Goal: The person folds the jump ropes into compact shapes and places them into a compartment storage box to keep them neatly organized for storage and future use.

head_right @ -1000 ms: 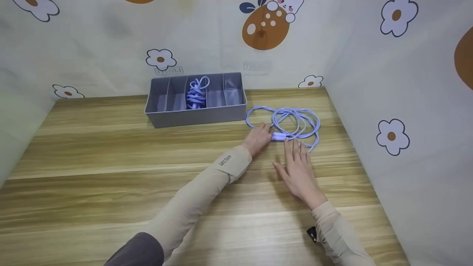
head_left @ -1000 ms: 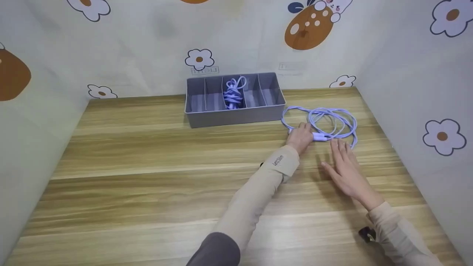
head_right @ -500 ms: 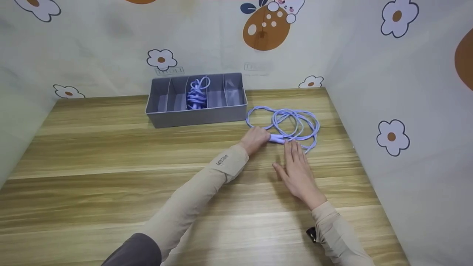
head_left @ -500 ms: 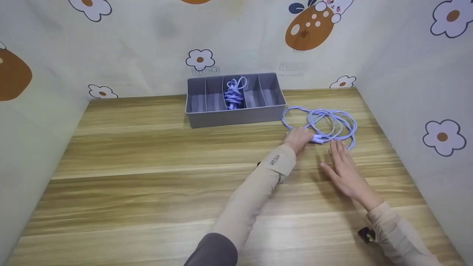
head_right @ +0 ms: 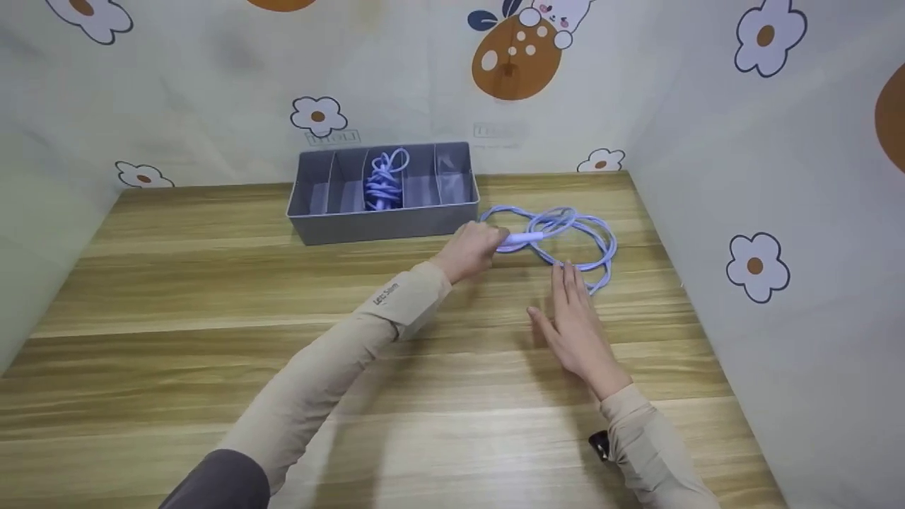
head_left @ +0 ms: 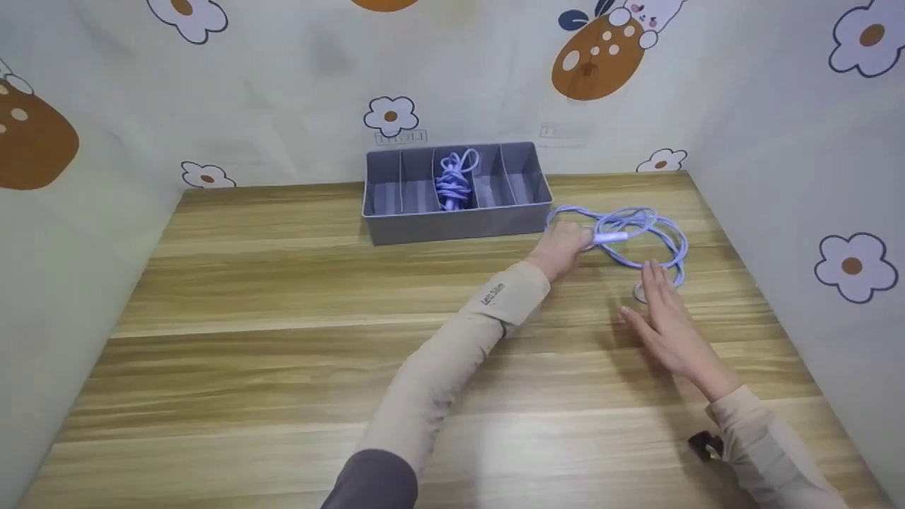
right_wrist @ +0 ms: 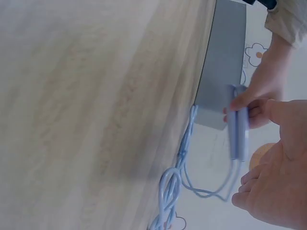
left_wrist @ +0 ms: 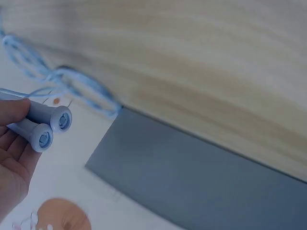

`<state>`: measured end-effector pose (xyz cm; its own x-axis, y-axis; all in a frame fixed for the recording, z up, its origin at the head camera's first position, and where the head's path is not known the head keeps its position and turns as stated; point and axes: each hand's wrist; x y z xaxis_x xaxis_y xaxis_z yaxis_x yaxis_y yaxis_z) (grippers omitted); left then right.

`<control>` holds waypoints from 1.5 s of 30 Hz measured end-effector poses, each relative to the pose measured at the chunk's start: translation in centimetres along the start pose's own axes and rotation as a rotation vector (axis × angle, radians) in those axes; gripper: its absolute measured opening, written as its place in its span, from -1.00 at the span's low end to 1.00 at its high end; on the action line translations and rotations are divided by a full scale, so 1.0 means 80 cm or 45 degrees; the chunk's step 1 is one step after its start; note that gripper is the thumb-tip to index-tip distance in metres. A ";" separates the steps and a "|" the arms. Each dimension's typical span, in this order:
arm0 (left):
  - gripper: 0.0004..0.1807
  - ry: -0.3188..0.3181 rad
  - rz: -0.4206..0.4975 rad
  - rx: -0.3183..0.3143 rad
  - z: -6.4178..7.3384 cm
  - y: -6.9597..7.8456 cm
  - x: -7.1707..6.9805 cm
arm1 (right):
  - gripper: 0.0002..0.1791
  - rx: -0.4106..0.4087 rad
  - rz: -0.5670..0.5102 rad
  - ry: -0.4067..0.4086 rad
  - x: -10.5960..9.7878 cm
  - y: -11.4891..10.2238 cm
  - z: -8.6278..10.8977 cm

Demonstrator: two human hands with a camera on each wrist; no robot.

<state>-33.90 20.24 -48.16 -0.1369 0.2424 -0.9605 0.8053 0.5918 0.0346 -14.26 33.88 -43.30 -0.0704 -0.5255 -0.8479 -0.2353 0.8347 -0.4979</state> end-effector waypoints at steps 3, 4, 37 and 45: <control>-0.86 -0.005 0.131 -0.042 0.052 0.018 -0.108 | -0.19 -0.031 -0.008 0.021 -0.003 -0.004 -0.006; -0.86 0.022 0.174 -0.047 0.065 0.019 -0.124 | -0.18 -0.037 -0.008 0.028 -0.004 -0.006 -0.008; -0.69 0.169 1.664 -0.358 0.282 -0.001 -0.217 | -0.66 -0.095 -1.298 0.109 0.055 -0.137 -0.096; -0.67 0.639 1.963 -0.661 0.281 -0.041 -0.222 | -0.76 -0.016 -1.405 0.161 0.079 -0.157 -0.101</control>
<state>-21.13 -3.29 -37.40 0.2958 0.9296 0.2198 0.1099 -0.2617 0.9589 -19.60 18.76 -40.94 0.0859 -0.9927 0.0847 -0.2397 -0.1032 -0.9654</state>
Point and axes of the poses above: each hand's wrist, its own z-axis away from the middle knuckle, its own x-axis out of the palm, y = z × x, and after that the axes turned 3 degrees about z, right-handed
